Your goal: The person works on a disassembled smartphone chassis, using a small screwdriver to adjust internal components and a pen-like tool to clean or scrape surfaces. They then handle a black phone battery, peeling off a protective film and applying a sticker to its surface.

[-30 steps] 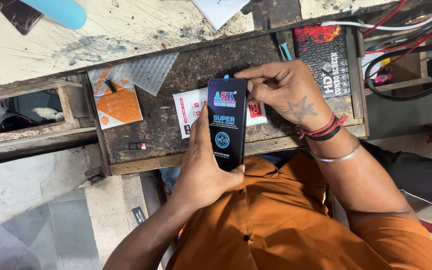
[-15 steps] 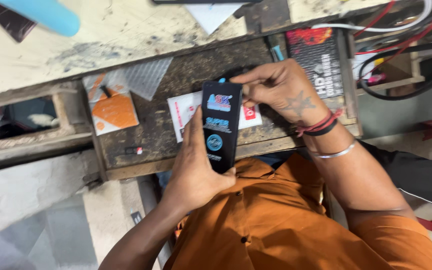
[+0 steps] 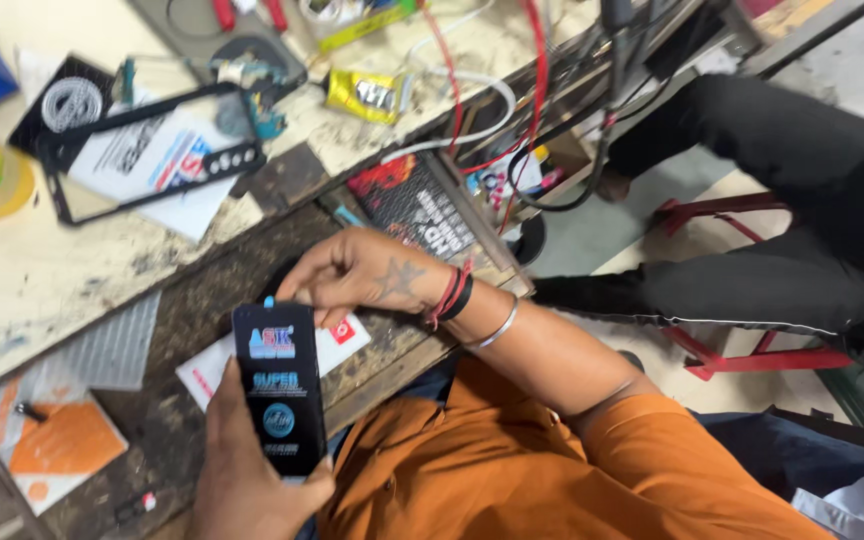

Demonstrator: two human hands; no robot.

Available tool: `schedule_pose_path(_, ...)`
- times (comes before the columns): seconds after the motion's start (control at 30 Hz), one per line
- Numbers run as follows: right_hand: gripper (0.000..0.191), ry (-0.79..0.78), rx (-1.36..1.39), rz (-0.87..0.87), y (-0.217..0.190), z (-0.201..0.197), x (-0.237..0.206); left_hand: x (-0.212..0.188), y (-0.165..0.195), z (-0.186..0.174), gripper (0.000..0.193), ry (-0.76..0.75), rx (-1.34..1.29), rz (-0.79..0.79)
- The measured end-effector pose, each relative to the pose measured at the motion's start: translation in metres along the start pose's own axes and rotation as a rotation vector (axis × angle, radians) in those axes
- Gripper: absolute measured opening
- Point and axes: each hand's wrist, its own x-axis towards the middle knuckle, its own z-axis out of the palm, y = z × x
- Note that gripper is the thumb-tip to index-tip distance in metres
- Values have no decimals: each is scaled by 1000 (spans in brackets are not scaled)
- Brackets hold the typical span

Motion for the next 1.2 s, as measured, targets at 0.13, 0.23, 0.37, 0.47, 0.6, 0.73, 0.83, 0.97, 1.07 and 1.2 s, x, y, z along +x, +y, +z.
schedule_pose_path(0.13, 35, -90, -43, 59, -10, -5, -2, 13, -16, -5, 149, -73, 5, -13)
schedule_pose_path(0.23, 38, -142, -112, 63, -20, -7, -5, 18, -17, -6, 151, -90, 74, 66)
schedule_pose_path(0.37, 40, -165, -233, 102, -34, -2, -8, 16, -3, -19, 146, -133, 99, 73)
schedule_pose_path(0.47, 42, -187, -239, 86, -41, 3, -4, 6, 9, -35, 137, -145, 88, 86)
schedule_pose_path(0.6, 43, -185, -292, 98, -39, 8, 0, -9, 14, -50, 129, -88, -23, 209)
schedule_pose_path(0.73, 44, -183, -320, 82, -34, 8, 2, -7, 8, -57, 130, -117, -38, 219)
schedule_pose_path(0.83, 43, -167, -323, 91, -32, 8, 5, -6, 0, -56, 127, -108, -28, 273)
schedule_pose_path(0.97, 44, -151, -384, 97, -32, 11, 6, -5, -10, -54, 126, -131, -16, 267)
schedule_pose_path(1.07, 44, -164, -414, 74, -31, 12, 6, -3, -14, -52, 134, -156, 3, 262)
schedule_pose_path(1.2, 45, -166, -372, 92, -30, 13, 7, -1, -16, -52, 136, -162, 11, 276)
